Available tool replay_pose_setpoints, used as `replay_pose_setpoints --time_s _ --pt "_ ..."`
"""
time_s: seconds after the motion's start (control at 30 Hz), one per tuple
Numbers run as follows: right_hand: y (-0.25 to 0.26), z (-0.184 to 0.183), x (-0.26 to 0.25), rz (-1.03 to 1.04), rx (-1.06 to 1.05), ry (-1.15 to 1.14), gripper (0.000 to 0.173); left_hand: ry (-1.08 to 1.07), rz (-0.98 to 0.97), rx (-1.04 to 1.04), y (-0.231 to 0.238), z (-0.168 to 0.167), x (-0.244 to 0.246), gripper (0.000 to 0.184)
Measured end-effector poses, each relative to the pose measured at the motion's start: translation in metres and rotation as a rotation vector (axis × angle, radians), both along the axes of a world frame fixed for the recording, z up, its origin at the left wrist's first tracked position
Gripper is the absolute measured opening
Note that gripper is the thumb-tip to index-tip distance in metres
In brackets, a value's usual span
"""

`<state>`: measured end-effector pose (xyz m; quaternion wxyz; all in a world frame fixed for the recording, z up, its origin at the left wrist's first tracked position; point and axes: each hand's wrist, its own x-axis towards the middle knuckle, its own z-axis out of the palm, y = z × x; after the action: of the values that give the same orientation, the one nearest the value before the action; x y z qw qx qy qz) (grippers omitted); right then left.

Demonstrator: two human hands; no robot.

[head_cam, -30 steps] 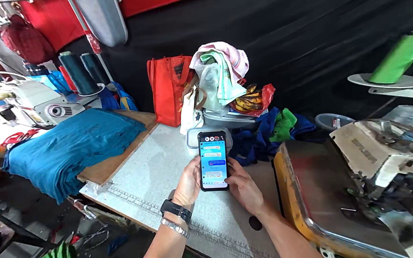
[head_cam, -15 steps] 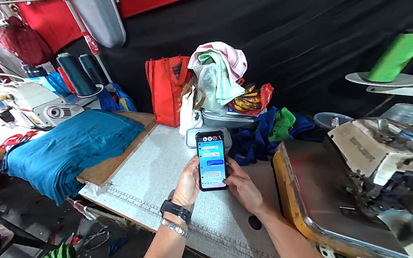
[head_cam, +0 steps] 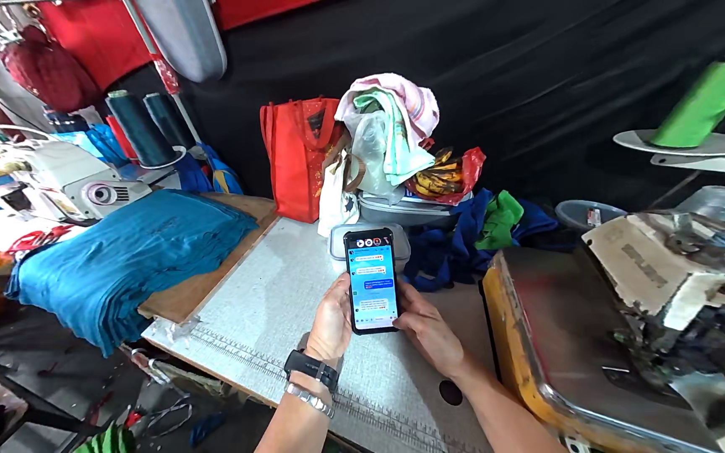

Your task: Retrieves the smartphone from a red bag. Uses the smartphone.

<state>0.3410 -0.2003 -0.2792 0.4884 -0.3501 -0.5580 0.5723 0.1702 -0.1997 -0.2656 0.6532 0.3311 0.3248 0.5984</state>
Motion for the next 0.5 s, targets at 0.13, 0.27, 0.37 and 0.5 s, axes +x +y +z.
replay_pose_setpoints --time_s 0.13,0.27,0.37,0.5 --pt "-0.0008 0.0017 -0.0005 -0.008 -0.012 -0.012 0.064 -0.007 -0.005 0.003 0.0000 -0.0004 0.0000 0.049" --pt "-0.0004 0.0009 -0.0005 -0.006 -0.014 -0.002 0.065 -0.013 -0.010 0.013 0.0004 -0.0009 0.0000 0.050" --pt "-0.0008 0.0008 -0.0007 -0.008 -0.012 -0.002 0.065 -0.016 -0.020 0.014 0.0002 -0.0010 -0.0005 0.049" --pt "-0.0011 0.0020 -0.0003 -0.002 -0.008 -0.004 0.065 -0.023 -0.028 0.016 0.0003 -0.0013 -0.0010 0.049"
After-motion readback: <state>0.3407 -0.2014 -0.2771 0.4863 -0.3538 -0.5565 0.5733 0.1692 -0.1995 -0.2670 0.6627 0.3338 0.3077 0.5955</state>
